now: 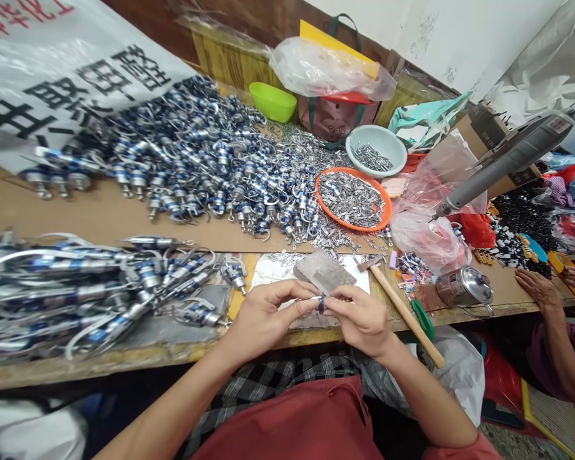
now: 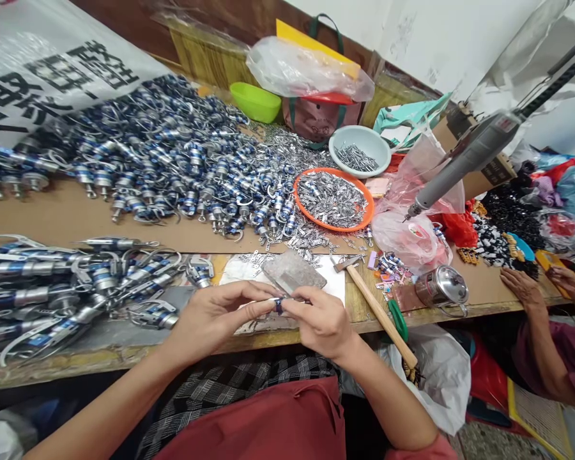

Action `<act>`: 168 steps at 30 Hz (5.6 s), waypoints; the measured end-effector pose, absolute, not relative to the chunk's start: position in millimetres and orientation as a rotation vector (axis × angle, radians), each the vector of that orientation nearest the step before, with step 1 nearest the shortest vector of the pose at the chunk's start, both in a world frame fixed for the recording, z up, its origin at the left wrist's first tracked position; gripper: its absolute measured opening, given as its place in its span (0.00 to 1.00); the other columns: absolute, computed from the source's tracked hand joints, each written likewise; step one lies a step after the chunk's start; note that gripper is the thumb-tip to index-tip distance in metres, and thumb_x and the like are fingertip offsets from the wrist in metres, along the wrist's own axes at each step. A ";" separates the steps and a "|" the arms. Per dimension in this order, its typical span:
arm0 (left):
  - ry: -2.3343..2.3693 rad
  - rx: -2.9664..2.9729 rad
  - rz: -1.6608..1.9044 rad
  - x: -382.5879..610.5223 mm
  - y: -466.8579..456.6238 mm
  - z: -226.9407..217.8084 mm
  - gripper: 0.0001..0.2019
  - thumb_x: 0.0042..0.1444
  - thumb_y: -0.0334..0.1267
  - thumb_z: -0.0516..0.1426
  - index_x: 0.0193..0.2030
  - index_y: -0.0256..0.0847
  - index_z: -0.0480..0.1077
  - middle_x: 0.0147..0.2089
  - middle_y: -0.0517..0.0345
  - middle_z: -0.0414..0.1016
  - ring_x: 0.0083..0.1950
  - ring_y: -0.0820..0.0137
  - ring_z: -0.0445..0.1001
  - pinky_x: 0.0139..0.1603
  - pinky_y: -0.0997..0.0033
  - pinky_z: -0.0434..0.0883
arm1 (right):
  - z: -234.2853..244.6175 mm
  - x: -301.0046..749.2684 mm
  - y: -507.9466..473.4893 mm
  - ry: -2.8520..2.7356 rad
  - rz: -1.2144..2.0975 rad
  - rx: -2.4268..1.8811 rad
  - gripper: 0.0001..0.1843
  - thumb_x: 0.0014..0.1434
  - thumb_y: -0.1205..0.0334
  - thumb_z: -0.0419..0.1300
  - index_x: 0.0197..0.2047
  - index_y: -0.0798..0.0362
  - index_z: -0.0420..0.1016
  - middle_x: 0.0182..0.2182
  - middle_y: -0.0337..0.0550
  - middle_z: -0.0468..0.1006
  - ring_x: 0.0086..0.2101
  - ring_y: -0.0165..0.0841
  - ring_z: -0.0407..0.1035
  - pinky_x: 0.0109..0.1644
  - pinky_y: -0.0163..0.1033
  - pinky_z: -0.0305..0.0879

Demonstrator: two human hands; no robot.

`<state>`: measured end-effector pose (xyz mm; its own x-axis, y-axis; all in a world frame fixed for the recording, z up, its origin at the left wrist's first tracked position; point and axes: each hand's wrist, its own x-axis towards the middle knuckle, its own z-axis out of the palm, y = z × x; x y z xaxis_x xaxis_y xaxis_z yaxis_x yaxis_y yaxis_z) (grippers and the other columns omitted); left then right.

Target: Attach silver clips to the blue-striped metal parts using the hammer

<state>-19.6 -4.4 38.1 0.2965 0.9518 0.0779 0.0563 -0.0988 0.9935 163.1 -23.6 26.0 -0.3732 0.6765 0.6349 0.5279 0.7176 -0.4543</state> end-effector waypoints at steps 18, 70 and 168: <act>0.967 1.448 1.023 -20.3 -6.8 46.6 0.05 0.45 0.35 0.60 0.22 0.40 0.76 0.30 0.53 0.78 0.32 0.67 0.75 0.34 0.72 0.72 | 33.2 173.3 -27.4 -2.289 -0.236 -0.720 0.12 0.59 0.71 0.52 0.44 0.54 0.73 0.38 0.49 0.77 0.36 0.32 0.72 0.36 0.36 0.70; 0.917 0.822 1.076 2.6 -2.4 3.6 0.34 0.39 0.32 0.62 0.54 0.42 0.52 0.26 0.66 0.70 0.28 0.74 0.72 0.31 0.74 0.73 | 53.5 167.5 17.9 -2.331 0.720 -1.212 0.08 0.54 0.74 0.57 0.31 0.54 0.76 0.28 0.39 0.76 0.32 0.29 0.68 0.39 0.32 0.61; 1.073 1.604 1.266 -13.5 8.1 6.6 0.10 0.45 0.33 0.61 0.37 0.44 0.77 0.27 0.59 0.75 0.30 0.70 0.72 0.33 0.73 0.69 | 33.0 173.6 28.9 -1.836 0.624 -1.299 0.06 0.54 0.67 0.58 0.33 0.53 0.77 0.31 0.42 0.78 0.32 0.30 0.71 0.37 0.34 0.69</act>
<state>-13.5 8.1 6.6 0.1354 0.9464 0.2932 0.1346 -0.3107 0.9409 173.6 28.9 33.0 -0.1674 0.9335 0.3170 0.5471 0.3554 -0.7578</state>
